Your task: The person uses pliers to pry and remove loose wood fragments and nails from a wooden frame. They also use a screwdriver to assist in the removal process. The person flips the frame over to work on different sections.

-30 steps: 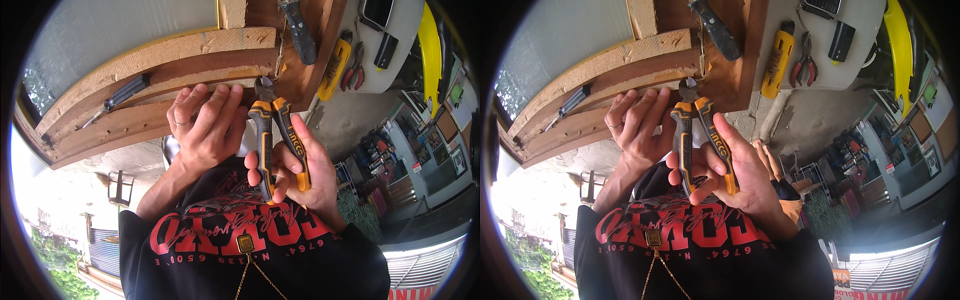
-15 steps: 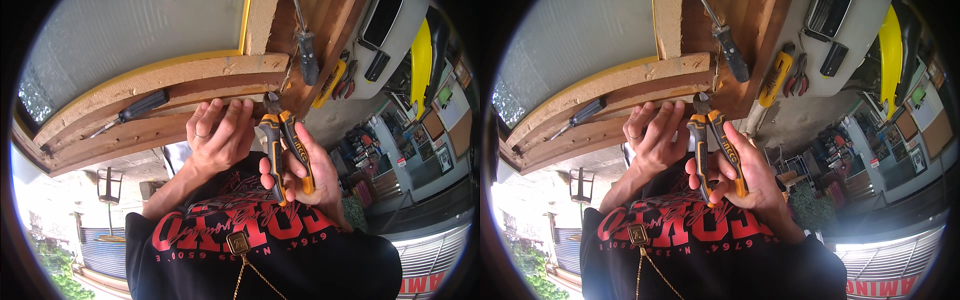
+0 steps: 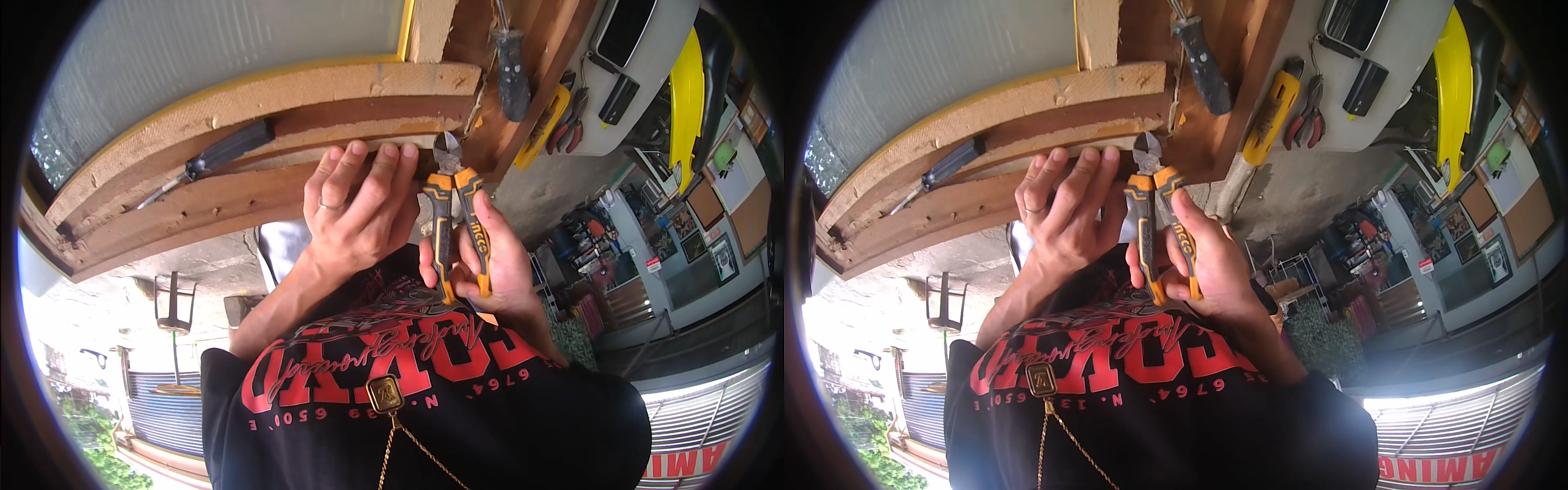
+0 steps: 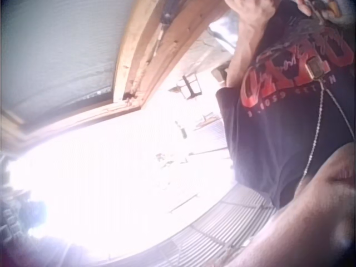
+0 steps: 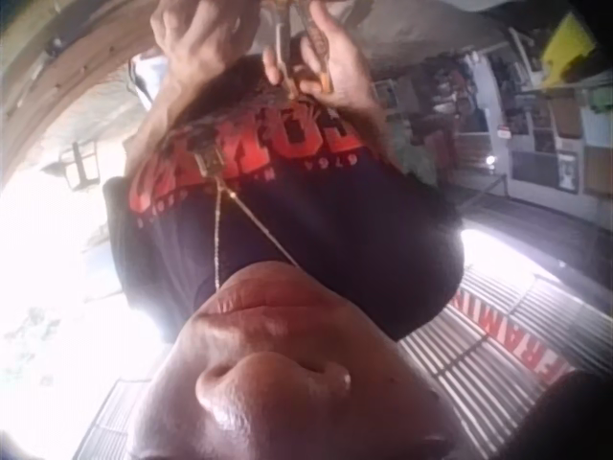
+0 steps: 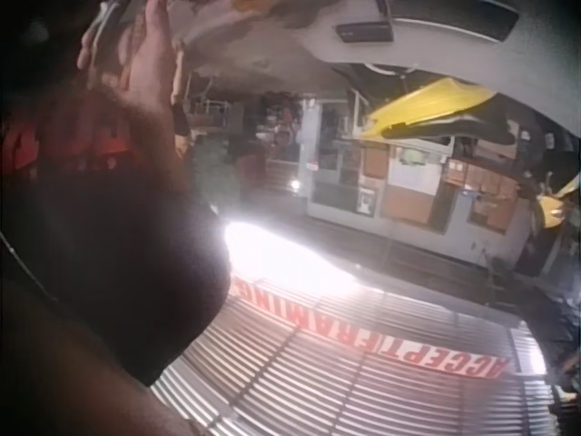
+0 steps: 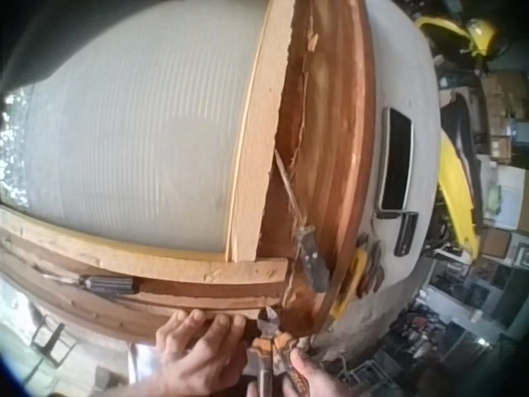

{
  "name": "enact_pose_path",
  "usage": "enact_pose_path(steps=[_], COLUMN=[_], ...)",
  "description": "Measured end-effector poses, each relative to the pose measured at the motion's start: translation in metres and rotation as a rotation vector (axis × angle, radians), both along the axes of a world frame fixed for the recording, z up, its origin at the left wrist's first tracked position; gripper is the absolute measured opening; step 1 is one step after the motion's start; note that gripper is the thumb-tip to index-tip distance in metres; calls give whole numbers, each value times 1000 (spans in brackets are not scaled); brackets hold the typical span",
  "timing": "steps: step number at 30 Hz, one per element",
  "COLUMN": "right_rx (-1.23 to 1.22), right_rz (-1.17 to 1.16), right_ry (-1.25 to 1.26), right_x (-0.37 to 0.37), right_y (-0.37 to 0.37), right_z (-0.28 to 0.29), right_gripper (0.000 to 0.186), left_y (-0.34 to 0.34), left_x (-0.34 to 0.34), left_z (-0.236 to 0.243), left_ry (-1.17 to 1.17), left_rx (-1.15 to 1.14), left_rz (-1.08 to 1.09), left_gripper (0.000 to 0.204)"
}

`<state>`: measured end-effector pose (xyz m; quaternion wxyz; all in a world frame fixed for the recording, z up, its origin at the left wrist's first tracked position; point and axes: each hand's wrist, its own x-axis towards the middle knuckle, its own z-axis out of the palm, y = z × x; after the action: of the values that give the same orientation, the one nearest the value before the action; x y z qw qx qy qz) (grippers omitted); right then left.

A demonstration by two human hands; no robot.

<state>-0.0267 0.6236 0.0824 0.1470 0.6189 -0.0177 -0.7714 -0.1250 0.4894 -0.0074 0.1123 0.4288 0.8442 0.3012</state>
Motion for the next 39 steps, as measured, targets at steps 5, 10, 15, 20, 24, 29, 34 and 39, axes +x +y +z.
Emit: enact_pose_path(steps=[5,10,15,20,24,29,34,39], right_rx=[224,375,113,160,205,254,380,464], right_rz=[278,454,83,103,61,180,354,412], right_ry=[21,4,240,228,309,284,211,254], right_x=[2,10,27,24,35,41,44,60], right_y=[-5,-8,-7,-8,-10,-2,1,-2], right_z=[-6,-17,-26,-27,-34,-39,-30,-31], right_gripper=[60,64,67,66,69,71,70,67], left_y=[-1,-1,-3,-1,11,39,57,65], left_x=[1,0,-2,-4,-17,-30,-36,-36], left_z=[-1,-1,0,1,9,8,12,13], left_ry=[4,3,0,-16,-31,-14,-28,-31], left_rx=[10,26,42,51,26,61,74,49], left_rz=[-5,2,-7,1,2,-73,-158,-179], left_gripper=[40,41,40,38,36,28,11,10])
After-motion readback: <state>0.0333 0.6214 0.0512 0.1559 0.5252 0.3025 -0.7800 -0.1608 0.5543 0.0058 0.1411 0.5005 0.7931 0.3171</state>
